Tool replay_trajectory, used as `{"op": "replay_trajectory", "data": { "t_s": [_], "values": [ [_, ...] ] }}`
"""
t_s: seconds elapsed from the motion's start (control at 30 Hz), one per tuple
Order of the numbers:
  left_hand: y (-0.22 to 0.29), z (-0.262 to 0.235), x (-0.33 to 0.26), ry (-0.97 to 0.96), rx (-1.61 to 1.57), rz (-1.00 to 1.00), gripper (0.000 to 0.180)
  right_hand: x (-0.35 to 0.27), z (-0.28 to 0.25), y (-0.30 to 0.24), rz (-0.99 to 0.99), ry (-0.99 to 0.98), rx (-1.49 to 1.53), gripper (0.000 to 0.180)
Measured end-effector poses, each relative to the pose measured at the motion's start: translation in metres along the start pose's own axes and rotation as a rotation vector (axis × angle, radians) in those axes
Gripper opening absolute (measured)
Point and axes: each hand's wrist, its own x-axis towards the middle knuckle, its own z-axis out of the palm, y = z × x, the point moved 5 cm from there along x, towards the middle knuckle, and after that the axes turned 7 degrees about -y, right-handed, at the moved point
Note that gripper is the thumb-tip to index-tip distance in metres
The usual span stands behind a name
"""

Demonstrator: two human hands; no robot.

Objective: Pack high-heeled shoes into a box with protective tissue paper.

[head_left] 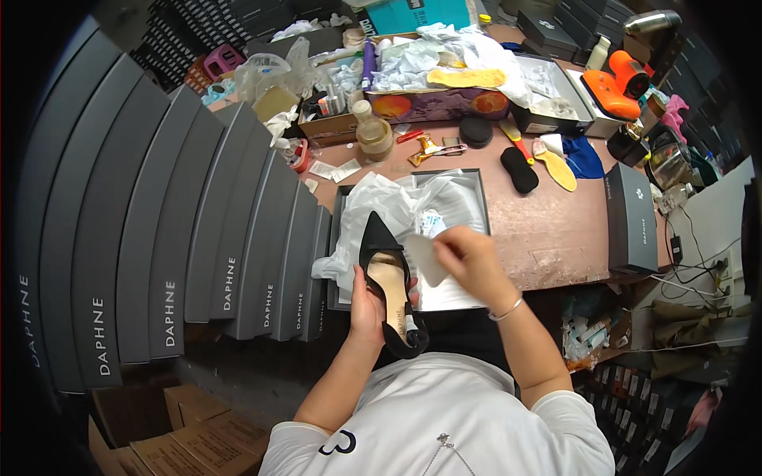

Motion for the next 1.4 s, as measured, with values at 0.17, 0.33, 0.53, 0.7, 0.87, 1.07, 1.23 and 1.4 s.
{"op": "replay_trajectory", "data": {
  "t_s": [0.17,0.33,0.53,0.7,0.87,1.07,1.23,1.4],
  "values": [
    [0.001,-0.013,0.004,0.006,0.049,0.050,0.063,-0.011,0.011,0.016,0.110,-0.067,-0.072,0.045],
    [-0.022,0.004,-0.008,0.095,0.105,0.112,0.061,-0.015,0.103,0.005,-0.276,-0.587,-0.424,0.036],
    [-0.005,0.000,-0.013,0.024,0.321,0.132,0.074,-0.006,0.128,0.012,-0.093,-0.452,-0.191,0.031],
    [-0.022,-0.002,-0.016,-0.054,0.221,0.058,0.070,-0.039,0.094,0.004,0.105,-0.384,0.086,0.041],
    [-0.026,-0.019,-0.015,-0.069,0.308,-0.064,0.068,-0.054,0.076,-0.022,0.191,-0.632,-0.005,0.045],
    [-0.030,0.020,-0.024,-0.042,0.322,-0.075,0.080,-0.037,0.088,-0.014,0.109,-0.535,-0.312,0.052],
    [-0.017,-0.015,-0.008,-0.024,0.335,0.022,0.075,-0.048,0.077,-0.025,-0.157,-0.650,0.061,0.059],
    [-0.004,-0.009,0.007,-0.104,0.264,-0.003,0.079,-0.010,0.013,0.051,0.158,-0.006,-0.475,0.039]
  ]
}}
